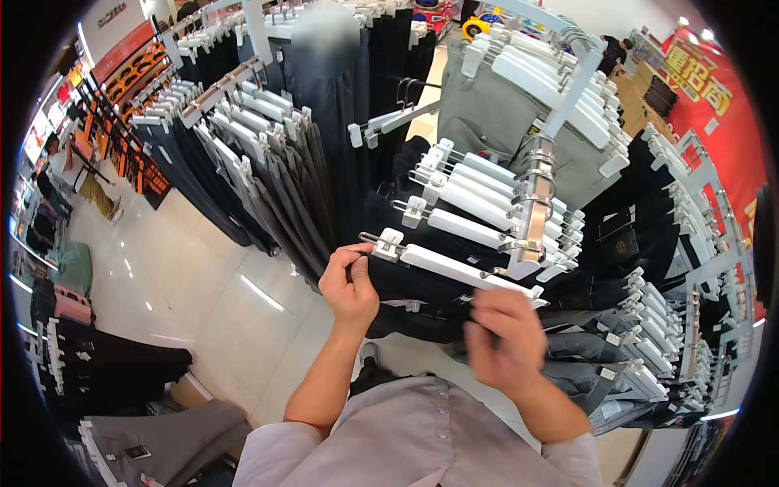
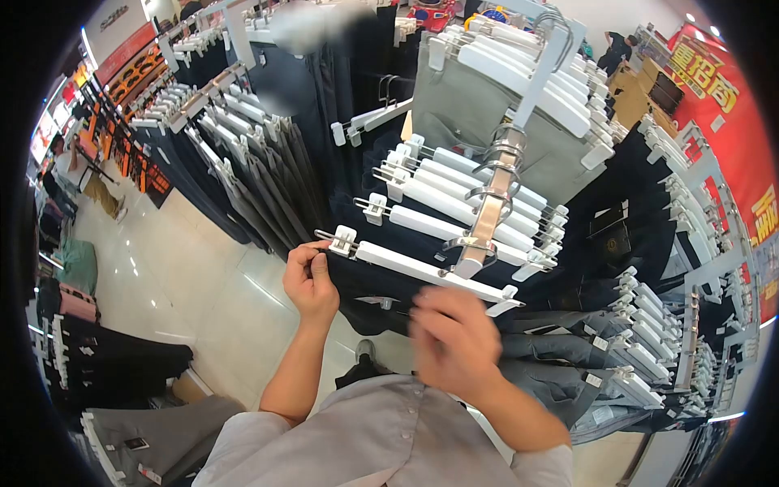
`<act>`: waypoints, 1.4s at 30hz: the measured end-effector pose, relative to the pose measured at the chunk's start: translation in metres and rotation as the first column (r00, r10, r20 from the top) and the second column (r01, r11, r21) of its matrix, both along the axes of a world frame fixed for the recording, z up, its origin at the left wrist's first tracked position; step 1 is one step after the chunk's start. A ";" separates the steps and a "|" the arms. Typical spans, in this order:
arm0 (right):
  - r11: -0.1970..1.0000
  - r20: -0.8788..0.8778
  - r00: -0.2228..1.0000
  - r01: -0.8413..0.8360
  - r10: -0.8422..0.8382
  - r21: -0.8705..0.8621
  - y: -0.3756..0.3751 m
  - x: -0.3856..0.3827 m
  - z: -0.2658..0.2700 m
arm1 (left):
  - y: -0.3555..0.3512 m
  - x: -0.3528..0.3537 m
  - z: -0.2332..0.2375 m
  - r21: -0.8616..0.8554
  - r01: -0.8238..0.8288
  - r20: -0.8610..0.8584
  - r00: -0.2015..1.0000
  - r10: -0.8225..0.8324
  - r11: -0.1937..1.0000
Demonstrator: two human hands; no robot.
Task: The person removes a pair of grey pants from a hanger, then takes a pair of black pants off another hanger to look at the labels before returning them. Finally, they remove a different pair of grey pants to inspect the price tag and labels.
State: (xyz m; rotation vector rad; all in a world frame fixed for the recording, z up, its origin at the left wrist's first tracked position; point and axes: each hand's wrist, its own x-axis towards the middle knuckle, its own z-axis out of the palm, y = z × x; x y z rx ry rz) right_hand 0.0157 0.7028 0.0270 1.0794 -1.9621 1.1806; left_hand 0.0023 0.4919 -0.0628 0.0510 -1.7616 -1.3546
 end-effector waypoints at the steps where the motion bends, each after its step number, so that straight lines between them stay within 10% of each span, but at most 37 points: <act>1: 0.997 0.021 0.998 -0.054 0.053 0.060 -0.023 -0.010 0.010 | 0.000 0.000 -0.002 0.003 0.010 0.002 1.000 -0.010 1.000; 10: 0.947 0.416 0.908 -0.092 -0.047 0.309 -0.094 -0.052 0.019 | -0.004 0.000 -0.002 -0.019 0.045 -0.049 0.998 -0.046 0.999; 27: 0.959 0.351 0.934 -0.031 -0.073 0.283 -0.102 -0.061 0.019 | -0.025 -0.007 -0.007 0.127 0.146 0.040 0.988 -0.152 0.981; 42: 0.920 0.308 0.951 -0.105 -0.018 0.377 -0.094 -0.058 0.016 | -0.016 -0.011 0.007 -0.154 0.074 -0.165 0.981 -0.100 0.985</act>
